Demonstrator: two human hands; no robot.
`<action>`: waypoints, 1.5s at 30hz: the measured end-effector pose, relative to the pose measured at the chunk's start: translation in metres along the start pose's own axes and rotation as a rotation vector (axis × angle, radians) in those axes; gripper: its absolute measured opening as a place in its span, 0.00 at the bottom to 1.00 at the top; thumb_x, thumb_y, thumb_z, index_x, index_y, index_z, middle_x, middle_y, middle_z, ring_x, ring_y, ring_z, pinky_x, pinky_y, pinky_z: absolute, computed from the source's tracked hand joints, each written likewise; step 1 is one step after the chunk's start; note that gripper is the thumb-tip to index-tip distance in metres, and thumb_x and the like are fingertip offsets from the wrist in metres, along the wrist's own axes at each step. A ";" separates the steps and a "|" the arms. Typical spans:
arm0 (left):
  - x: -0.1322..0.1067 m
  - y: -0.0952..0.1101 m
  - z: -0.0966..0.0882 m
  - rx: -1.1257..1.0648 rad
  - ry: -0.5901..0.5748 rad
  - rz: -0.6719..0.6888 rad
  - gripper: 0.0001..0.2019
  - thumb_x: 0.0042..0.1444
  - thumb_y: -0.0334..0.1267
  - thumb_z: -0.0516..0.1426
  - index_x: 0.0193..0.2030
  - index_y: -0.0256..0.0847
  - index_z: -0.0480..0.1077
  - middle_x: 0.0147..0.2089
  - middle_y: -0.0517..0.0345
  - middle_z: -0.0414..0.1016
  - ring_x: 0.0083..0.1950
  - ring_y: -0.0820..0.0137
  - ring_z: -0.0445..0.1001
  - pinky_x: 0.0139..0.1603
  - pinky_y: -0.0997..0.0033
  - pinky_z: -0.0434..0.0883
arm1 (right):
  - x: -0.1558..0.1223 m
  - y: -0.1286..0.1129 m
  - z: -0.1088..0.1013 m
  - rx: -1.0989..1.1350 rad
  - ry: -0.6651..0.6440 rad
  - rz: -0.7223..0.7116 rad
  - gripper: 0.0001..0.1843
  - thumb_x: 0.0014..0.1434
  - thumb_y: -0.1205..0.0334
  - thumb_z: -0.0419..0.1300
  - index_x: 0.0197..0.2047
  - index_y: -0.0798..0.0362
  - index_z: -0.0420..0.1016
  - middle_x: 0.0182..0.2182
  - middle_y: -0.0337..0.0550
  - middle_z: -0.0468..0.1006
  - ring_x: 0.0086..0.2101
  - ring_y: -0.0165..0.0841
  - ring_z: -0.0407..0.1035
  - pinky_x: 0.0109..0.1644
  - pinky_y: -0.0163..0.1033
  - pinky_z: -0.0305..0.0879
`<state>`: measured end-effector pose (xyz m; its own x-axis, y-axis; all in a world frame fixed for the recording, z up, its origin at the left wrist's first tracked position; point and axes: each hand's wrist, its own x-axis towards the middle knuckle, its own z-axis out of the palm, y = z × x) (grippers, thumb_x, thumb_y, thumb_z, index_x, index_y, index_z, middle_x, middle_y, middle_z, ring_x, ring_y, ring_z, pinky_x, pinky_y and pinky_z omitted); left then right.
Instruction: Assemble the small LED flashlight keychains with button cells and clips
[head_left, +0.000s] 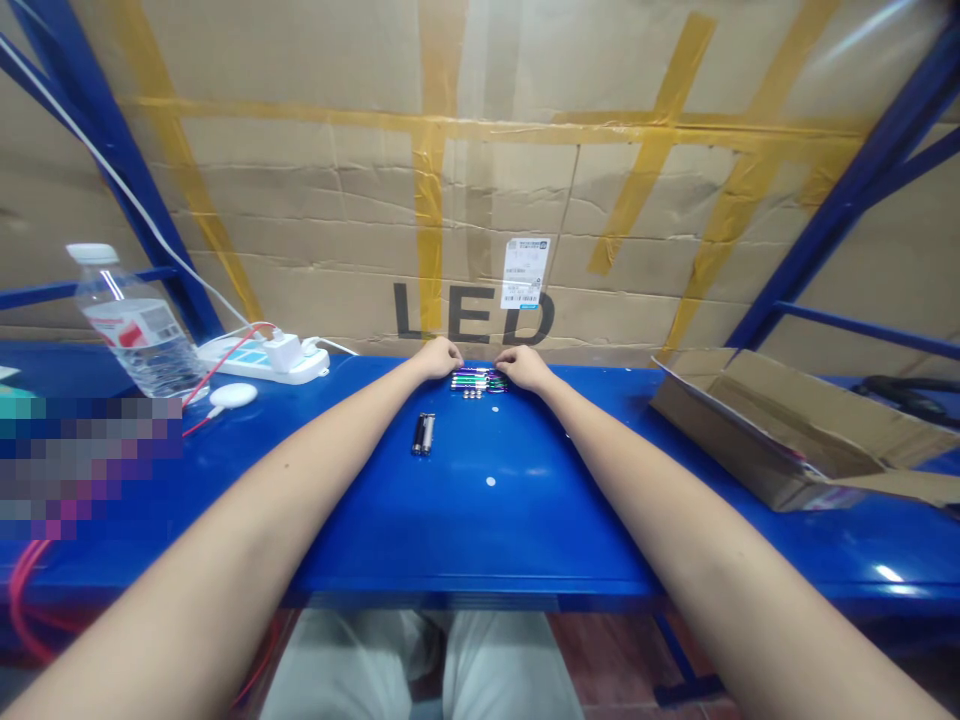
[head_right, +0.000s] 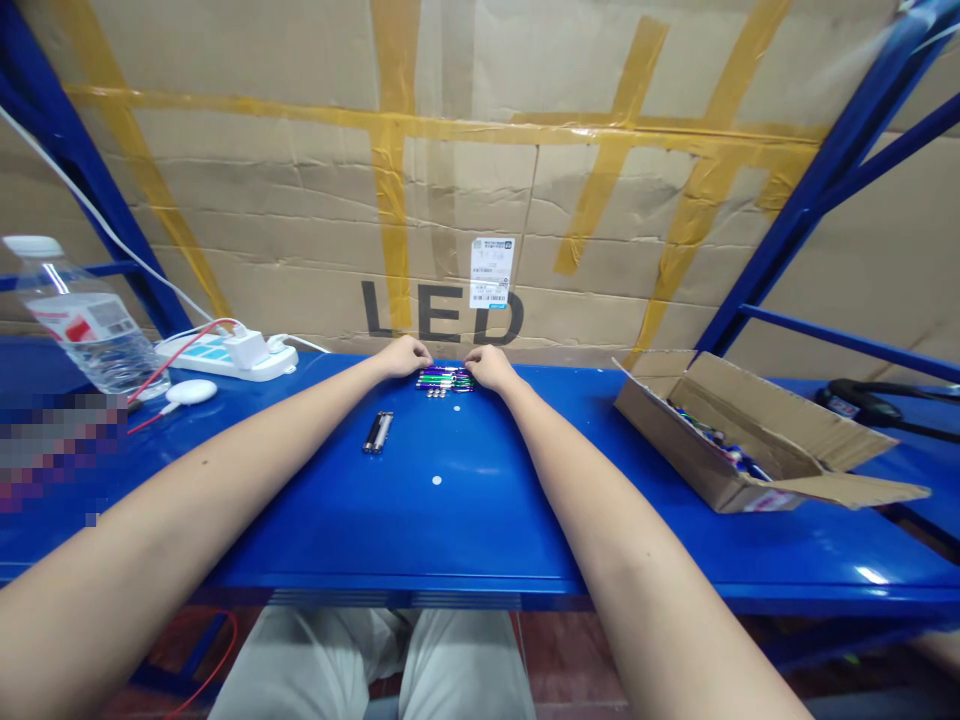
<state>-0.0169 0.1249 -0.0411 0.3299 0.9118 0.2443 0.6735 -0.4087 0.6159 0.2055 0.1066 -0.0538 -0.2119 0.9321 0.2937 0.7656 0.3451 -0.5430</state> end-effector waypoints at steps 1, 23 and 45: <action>0.000 0.000 0.000 -0.009 0.001 0.002 0.05 0.47 0.39 0.65 0.28 0.40 0.80 0.34 0.50 0.82 0.38 0.60 0.77 0.45 0.62 0.73 | -0.001 0.001 0.000 0.001 -0.005 -0.007 0.11 0.60 0.68 0.60 0.41 0.55 0.85 0.43 0.49 0.84 0.45 0.39 0.76 0.53 0.40 0.67; -0.024 0.014 -0.004 -0.016 -0.090 0.046 0.27 0.66 0.54 0.46 0.45 0.39 0.81 0.55 0.50 0.79 0.57 0.57 0.74 0.62 0.62 0.65 | -0.022 -0.011 -0.012 -0.084 -0.076 -0.099 0.16 0.62 0.66 0.55 0.46 0.55 0.84 0.46 0.46 0.83 0.47 0.40 0.75 0.54 0.39 0.66; -0.022 -0.001 -0.003 -0.078 -0.199 0.040 0.38 0.66 0.62 0.34 0.63 0.37 0.69 0.66 0.48 0.70 0.65 0.59 0.68 0.65 0.62 0.61 | -0.022 -0.015 -0.007 0.019 -0.096 -0.111 0.26 0.57 0.76 0.49 0.50 0.53 0.82 0.52 0.45 0.81 0.52 0.37 0.73 0.58 0.39 0.65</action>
<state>-0.0271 0.1051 -0.0452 0.4851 0.8659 0.1217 0.6061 -0.4333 0.6670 0.2027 0.0799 -0.0471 -0.3523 0.8942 0.2762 0.7230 0.4474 -0.5264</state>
